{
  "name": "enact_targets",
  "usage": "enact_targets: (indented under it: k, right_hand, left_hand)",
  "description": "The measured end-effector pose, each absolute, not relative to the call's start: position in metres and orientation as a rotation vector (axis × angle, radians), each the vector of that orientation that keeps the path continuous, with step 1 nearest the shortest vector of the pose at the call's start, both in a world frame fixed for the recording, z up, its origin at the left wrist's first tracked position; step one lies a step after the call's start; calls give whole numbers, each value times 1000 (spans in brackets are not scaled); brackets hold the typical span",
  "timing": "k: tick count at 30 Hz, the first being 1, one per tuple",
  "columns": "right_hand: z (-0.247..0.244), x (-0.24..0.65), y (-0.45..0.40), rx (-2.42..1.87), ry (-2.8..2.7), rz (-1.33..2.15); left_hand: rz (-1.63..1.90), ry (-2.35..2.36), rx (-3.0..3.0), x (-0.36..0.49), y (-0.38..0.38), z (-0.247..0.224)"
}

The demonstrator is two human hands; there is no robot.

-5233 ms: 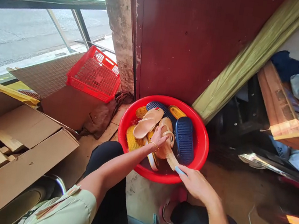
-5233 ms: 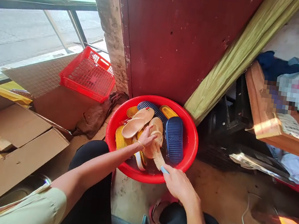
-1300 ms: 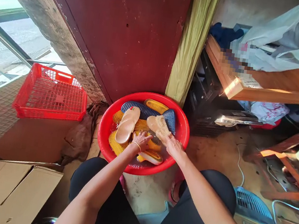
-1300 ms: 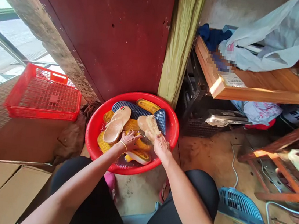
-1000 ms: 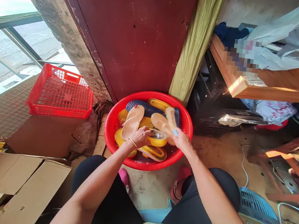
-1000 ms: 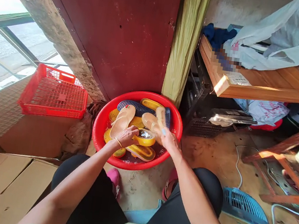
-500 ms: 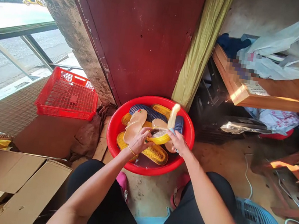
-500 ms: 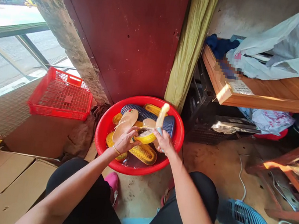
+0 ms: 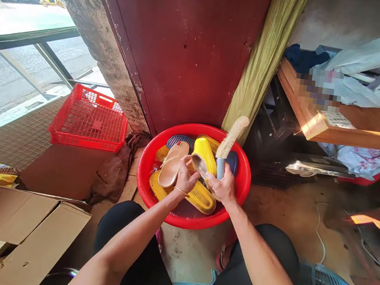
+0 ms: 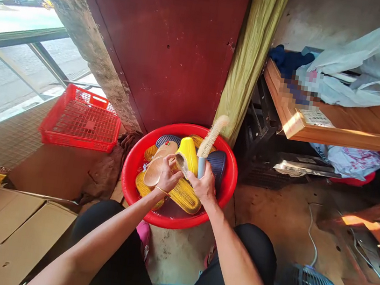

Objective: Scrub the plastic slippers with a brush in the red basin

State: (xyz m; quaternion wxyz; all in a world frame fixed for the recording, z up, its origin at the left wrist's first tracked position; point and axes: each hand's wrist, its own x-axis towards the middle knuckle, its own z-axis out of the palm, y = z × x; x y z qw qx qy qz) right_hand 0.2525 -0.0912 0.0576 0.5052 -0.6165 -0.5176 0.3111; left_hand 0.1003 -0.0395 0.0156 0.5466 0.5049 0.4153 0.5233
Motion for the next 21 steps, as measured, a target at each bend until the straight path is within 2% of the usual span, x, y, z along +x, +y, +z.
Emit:
enact_targets:
  k: [5, 11, 16, 21]
  right_hand:
    - [43, 249, -93, -1616, -1535, 465]
    - [20, 247, -90, -1714, -1738, 181]
    - [5, 253, -86, -1588, -1842, -62]
    - [2, 256, -85, -1500, -1811, -42]
  left_hand:
    - [1133, 872, 647, 97, -17, 23]
    - [1099, 609, 508, 88, -11, 34]
    - [1088, 465, 509, 85, -13, 37]
    - [1024, 476, 590, 83, -12, 33]
